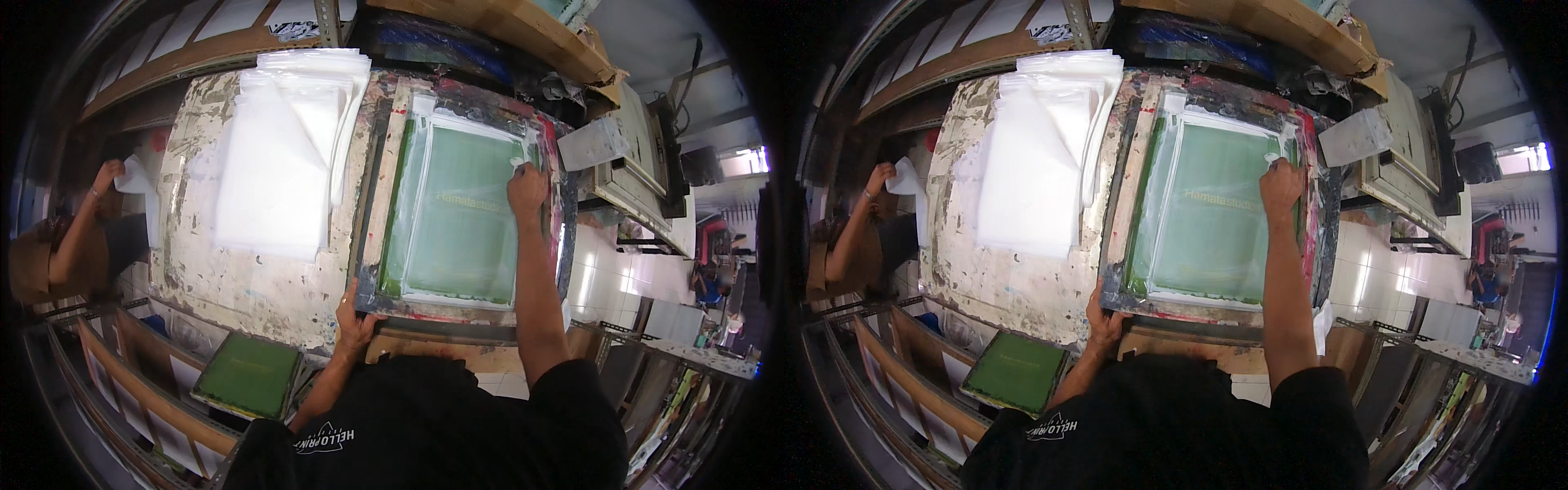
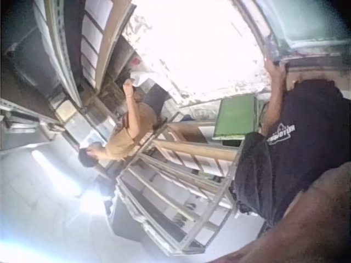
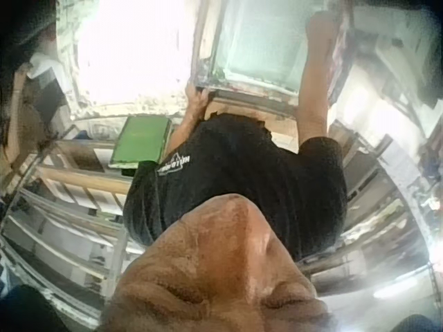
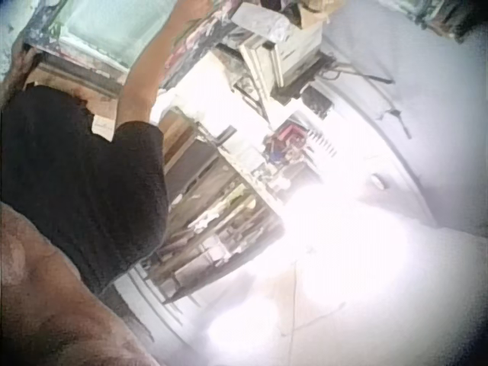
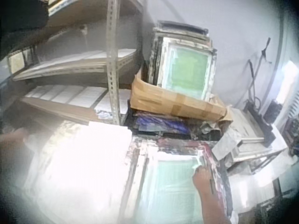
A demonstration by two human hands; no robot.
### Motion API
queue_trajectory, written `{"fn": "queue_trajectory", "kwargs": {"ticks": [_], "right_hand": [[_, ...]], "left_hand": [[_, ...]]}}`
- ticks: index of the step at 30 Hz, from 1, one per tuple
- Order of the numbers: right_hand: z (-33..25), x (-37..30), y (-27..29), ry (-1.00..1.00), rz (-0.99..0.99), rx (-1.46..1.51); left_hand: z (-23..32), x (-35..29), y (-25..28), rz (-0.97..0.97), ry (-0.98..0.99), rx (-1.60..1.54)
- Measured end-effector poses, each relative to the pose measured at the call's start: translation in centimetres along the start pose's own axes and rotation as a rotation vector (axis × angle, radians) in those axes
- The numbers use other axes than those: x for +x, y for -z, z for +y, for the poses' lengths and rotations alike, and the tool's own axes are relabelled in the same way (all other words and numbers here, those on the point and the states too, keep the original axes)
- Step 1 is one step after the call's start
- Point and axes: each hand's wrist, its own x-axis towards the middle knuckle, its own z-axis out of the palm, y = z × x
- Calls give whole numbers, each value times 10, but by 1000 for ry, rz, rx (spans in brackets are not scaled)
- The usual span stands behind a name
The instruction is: The person performs screen printing on white paper sheets using a green ink screen and a squeegee. They repeatedly place a sheet under the screen, pull ink across the mesh, and lift the screen to reveal the printed design. A coworker assists by removing the printed sheets from the press.
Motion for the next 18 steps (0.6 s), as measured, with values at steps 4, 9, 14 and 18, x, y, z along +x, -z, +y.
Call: {"fn": "queue_trajectory", "kwargs": {"ticks": [4, 9, 14, 18], "right_hand": [[-33, 29, -40, 204, 54, 215], [-49, 45, -42, 526, -64, 258], [-13, 46, -30, 141, -93, 39], [-102, 31, -56, 443, -83, 276]], "left_hand": [[-3, -2, -4, -11, 30, -28], [-14, -11, -3, 13, 1, 13], [3, 1, -1, 13, -48, 55], [-3, -8, -2, 4, 74, -57]]}}
